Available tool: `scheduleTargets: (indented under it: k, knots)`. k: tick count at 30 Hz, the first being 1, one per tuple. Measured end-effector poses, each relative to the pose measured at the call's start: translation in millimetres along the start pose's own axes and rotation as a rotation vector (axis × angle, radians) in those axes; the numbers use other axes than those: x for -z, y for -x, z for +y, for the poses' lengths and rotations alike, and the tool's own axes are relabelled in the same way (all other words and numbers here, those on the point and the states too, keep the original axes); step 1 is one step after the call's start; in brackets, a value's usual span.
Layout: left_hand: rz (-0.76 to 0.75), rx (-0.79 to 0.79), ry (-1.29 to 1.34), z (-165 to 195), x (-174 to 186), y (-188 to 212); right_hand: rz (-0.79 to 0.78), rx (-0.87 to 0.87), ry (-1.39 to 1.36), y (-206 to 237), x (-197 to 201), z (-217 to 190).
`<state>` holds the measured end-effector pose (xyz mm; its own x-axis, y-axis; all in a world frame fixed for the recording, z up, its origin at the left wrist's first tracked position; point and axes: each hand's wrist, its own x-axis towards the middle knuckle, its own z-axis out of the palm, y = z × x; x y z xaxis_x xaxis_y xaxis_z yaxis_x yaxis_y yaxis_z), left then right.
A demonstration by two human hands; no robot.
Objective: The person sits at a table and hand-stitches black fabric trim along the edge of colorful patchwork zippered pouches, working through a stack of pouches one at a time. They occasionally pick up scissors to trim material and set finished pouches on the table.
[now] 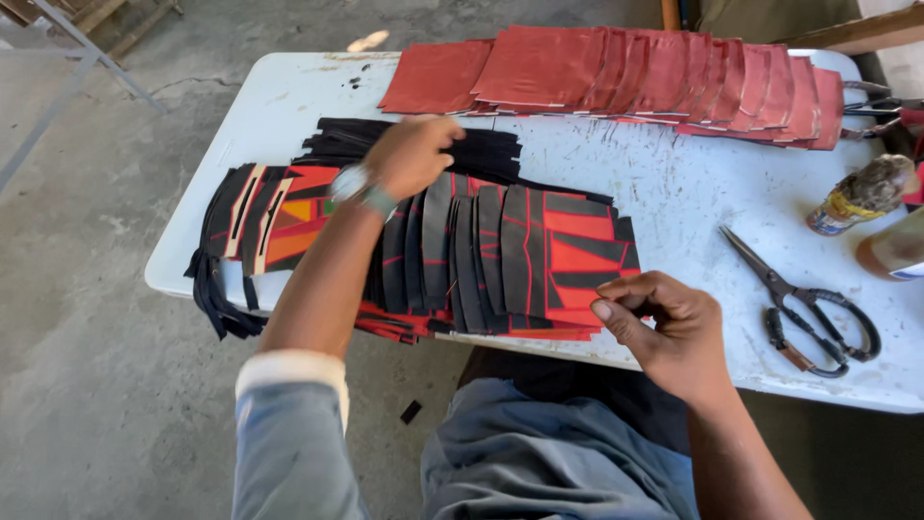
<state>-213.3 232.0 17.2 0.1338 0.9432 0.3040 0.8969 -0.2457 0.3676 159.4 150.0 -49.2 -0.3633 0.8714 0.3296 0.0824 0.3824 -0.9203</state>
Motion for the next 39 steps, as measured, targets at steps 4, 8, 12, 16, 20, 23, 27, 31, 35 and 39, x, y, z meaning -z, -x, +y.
scheduleTargets:
  k: [4, 8, 12, 16, 20, 23, 27, 31, 35, 39]
  knots:
    - [-0.469, 0.087, -0.476, -10.4, -35.5, -71.4, 0.062, -0.013, 0.011, -6.7, 18.1, 25.1]
    - [-0.629, 0.116, -0.621, -29.6, -67.9, -100.9, 0.218, -0.181, 0.017, -11.1, 62.4, 53.6]
    - [-0.71, 0.09, -0.53, -42.4, -79.6, -116.9, 0.342, -0.245, 0.026, -18.2, 105.7, 81.8]
    - [-0.403, 0.137, -0.257, -33.5, -80.3, -138.0, 0.369, -0.299, 0.082, -52.5, 110.1, 106.6]
    - [-0.265, 0.029, -0.063, -12.0, -91.5, -163.1, 0.286, -0.321, 0.033, -116.2, 90.1, 121.5]
    - [-0.186, -0.226, 0.08, 1.2, -101.1, -176.7, 0.21, -0.394, -0.212, -161.1, 71.7, 122.0]
    - [-0.198, -0.296, 0.099, 16.0, -113.0, -183.9, 0.202, -0.568, -0.365, -194.1, 52.8, 123.5]
    - [-0.221, -0.313, 0.147, 27.6, -117.9, -182.0, 0.169, -0.454, -0.187, -210.0, 48.7, 138.7]
    - [-0.322, -0.245, -0.081, 36.7, -108.4, -177.0, 0.082, -0.154, -0.191, -211.8, 64.1, 143.3]
    - [-0.225, -0.32, 0.0, 60.6, -102.7, -171.2, 0.061, -0.112, 0.332, -199.5, 84.8, 110.7]
